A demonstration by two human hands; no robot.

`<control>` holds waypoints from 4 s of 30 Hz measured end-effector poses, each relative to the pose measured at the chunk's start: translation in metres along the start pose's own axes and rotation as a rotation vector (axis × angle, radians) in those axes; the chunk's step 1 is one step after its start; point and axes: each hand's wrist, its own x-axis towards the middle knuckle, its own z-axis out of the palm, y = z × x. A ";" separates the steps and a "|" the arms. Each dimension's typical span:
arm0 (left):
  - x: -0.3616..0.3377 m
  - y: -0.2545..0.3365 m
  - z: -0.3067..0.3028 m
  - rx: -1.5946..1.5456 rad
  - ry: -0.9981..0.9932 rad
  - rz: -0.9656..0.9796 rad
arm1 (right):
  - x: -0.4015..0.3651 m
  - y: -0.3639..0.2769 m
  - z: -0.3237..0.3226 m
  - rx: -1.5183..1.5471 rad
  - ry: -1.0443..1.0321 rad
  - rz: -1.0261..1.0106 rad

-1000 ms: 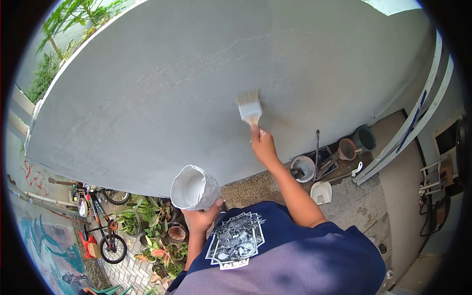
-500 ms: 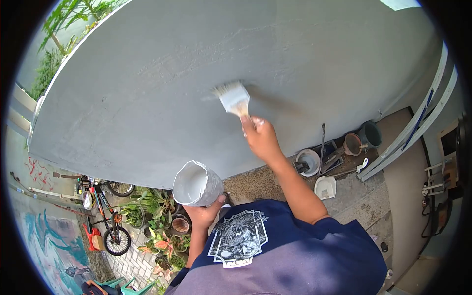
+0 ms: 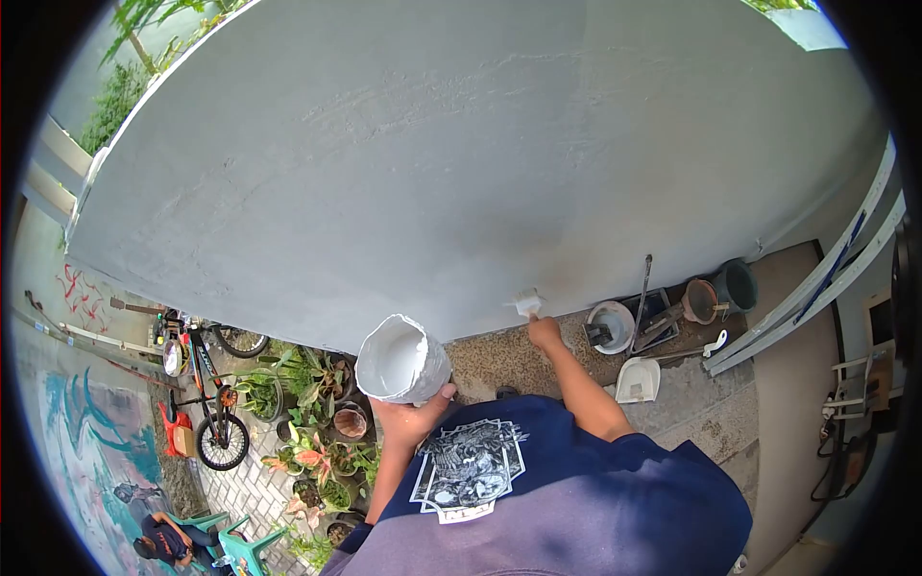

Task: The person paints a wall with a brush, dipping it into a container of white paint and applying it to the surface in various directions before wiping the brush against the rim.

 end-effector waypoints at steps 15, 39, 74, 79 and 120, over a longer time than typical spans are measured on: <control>0.011 0.000 0.010 -0.060 -0.030 -0.056 | -0.207 -0.207 -0.256 0.720 -0.058 -0.653; 0.022 0.010 0.024 -0.036 -0.088 0.036 | -0.171 -0.149 -0.233 0.566 -0.089 -0.541; 0.019 0.005 0.032 -0.038 -0.143 -0.030 | -0.141 -0.177 -0.214 0.544 -0.044 -0.580; 0.023 0.009 0.035 -0.002 -0.164 0.071 | -0.166 -0.164 -0.219 0.655 -0.092 -0.557; 0.169 -0.059 -0.040 -0.115 -0.784 0.118 | -0.241 -0.267 -0.243 -0.056 0.539 -0.511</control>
